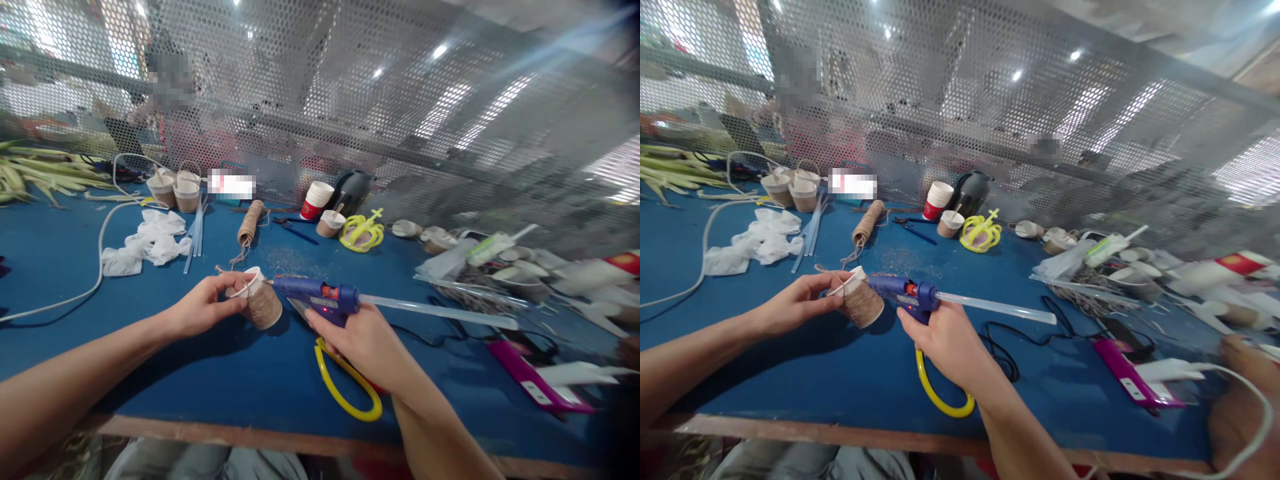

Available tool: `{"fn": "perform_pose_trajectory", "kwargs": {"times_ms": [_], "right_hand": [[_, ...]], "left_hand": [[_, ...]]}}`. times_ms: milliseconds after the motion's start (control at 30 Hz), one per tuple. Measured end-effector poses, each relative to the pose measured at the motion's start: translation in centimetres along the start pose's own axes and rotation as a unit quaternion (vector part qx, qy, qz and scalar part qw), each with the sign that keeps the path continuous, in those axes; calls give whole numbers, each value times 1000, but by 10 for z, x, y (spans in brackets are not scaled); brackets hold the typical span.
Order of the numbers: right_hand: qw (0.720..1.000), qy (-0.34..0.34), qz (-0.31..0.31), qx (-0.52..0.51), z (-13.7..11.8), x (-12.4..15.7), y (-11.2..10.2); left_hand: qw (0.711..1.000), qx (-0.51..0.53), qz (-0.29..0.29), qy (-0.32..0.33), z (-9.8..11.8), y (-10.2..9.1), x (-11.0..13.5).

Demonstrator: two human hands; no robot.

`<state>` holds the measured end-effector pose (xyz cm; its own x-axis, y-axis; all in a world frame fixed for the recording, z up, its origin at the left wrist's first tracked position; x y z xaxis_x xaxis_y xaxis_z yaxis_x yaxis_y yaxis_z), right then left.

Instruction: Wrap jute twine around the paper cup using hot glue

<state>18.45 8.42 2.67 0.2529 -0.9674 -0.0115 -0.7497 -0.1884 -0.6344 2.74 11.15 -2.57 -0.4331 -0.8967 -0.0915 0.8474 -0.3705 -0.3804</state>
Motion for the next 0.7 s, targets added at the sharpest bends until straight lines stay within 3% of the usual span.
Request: {"fn": "perform_pose_trajectory", "kwargs": {"times_ms": [700], "right_hand": [[998, 21, 3, -52, 2, -2, -2]], "left_hand": [[1000, 5, -4, 3, -2, 1, 1]]}}
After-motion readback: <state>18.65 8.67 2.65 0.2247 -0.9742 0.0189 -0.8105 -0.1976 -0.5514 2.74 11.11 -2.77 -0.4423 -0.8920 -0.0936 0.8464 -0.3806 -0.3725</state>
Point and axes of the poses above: each hand's wrist, its own x-axis away from the middle knuckle, its own y-axis out of the palm, z = x × y, the point moved 10 cm from there along -x, towards the middle knuckle, and after that the axes turned 13 degrees about -x, right-handed, at the moved point
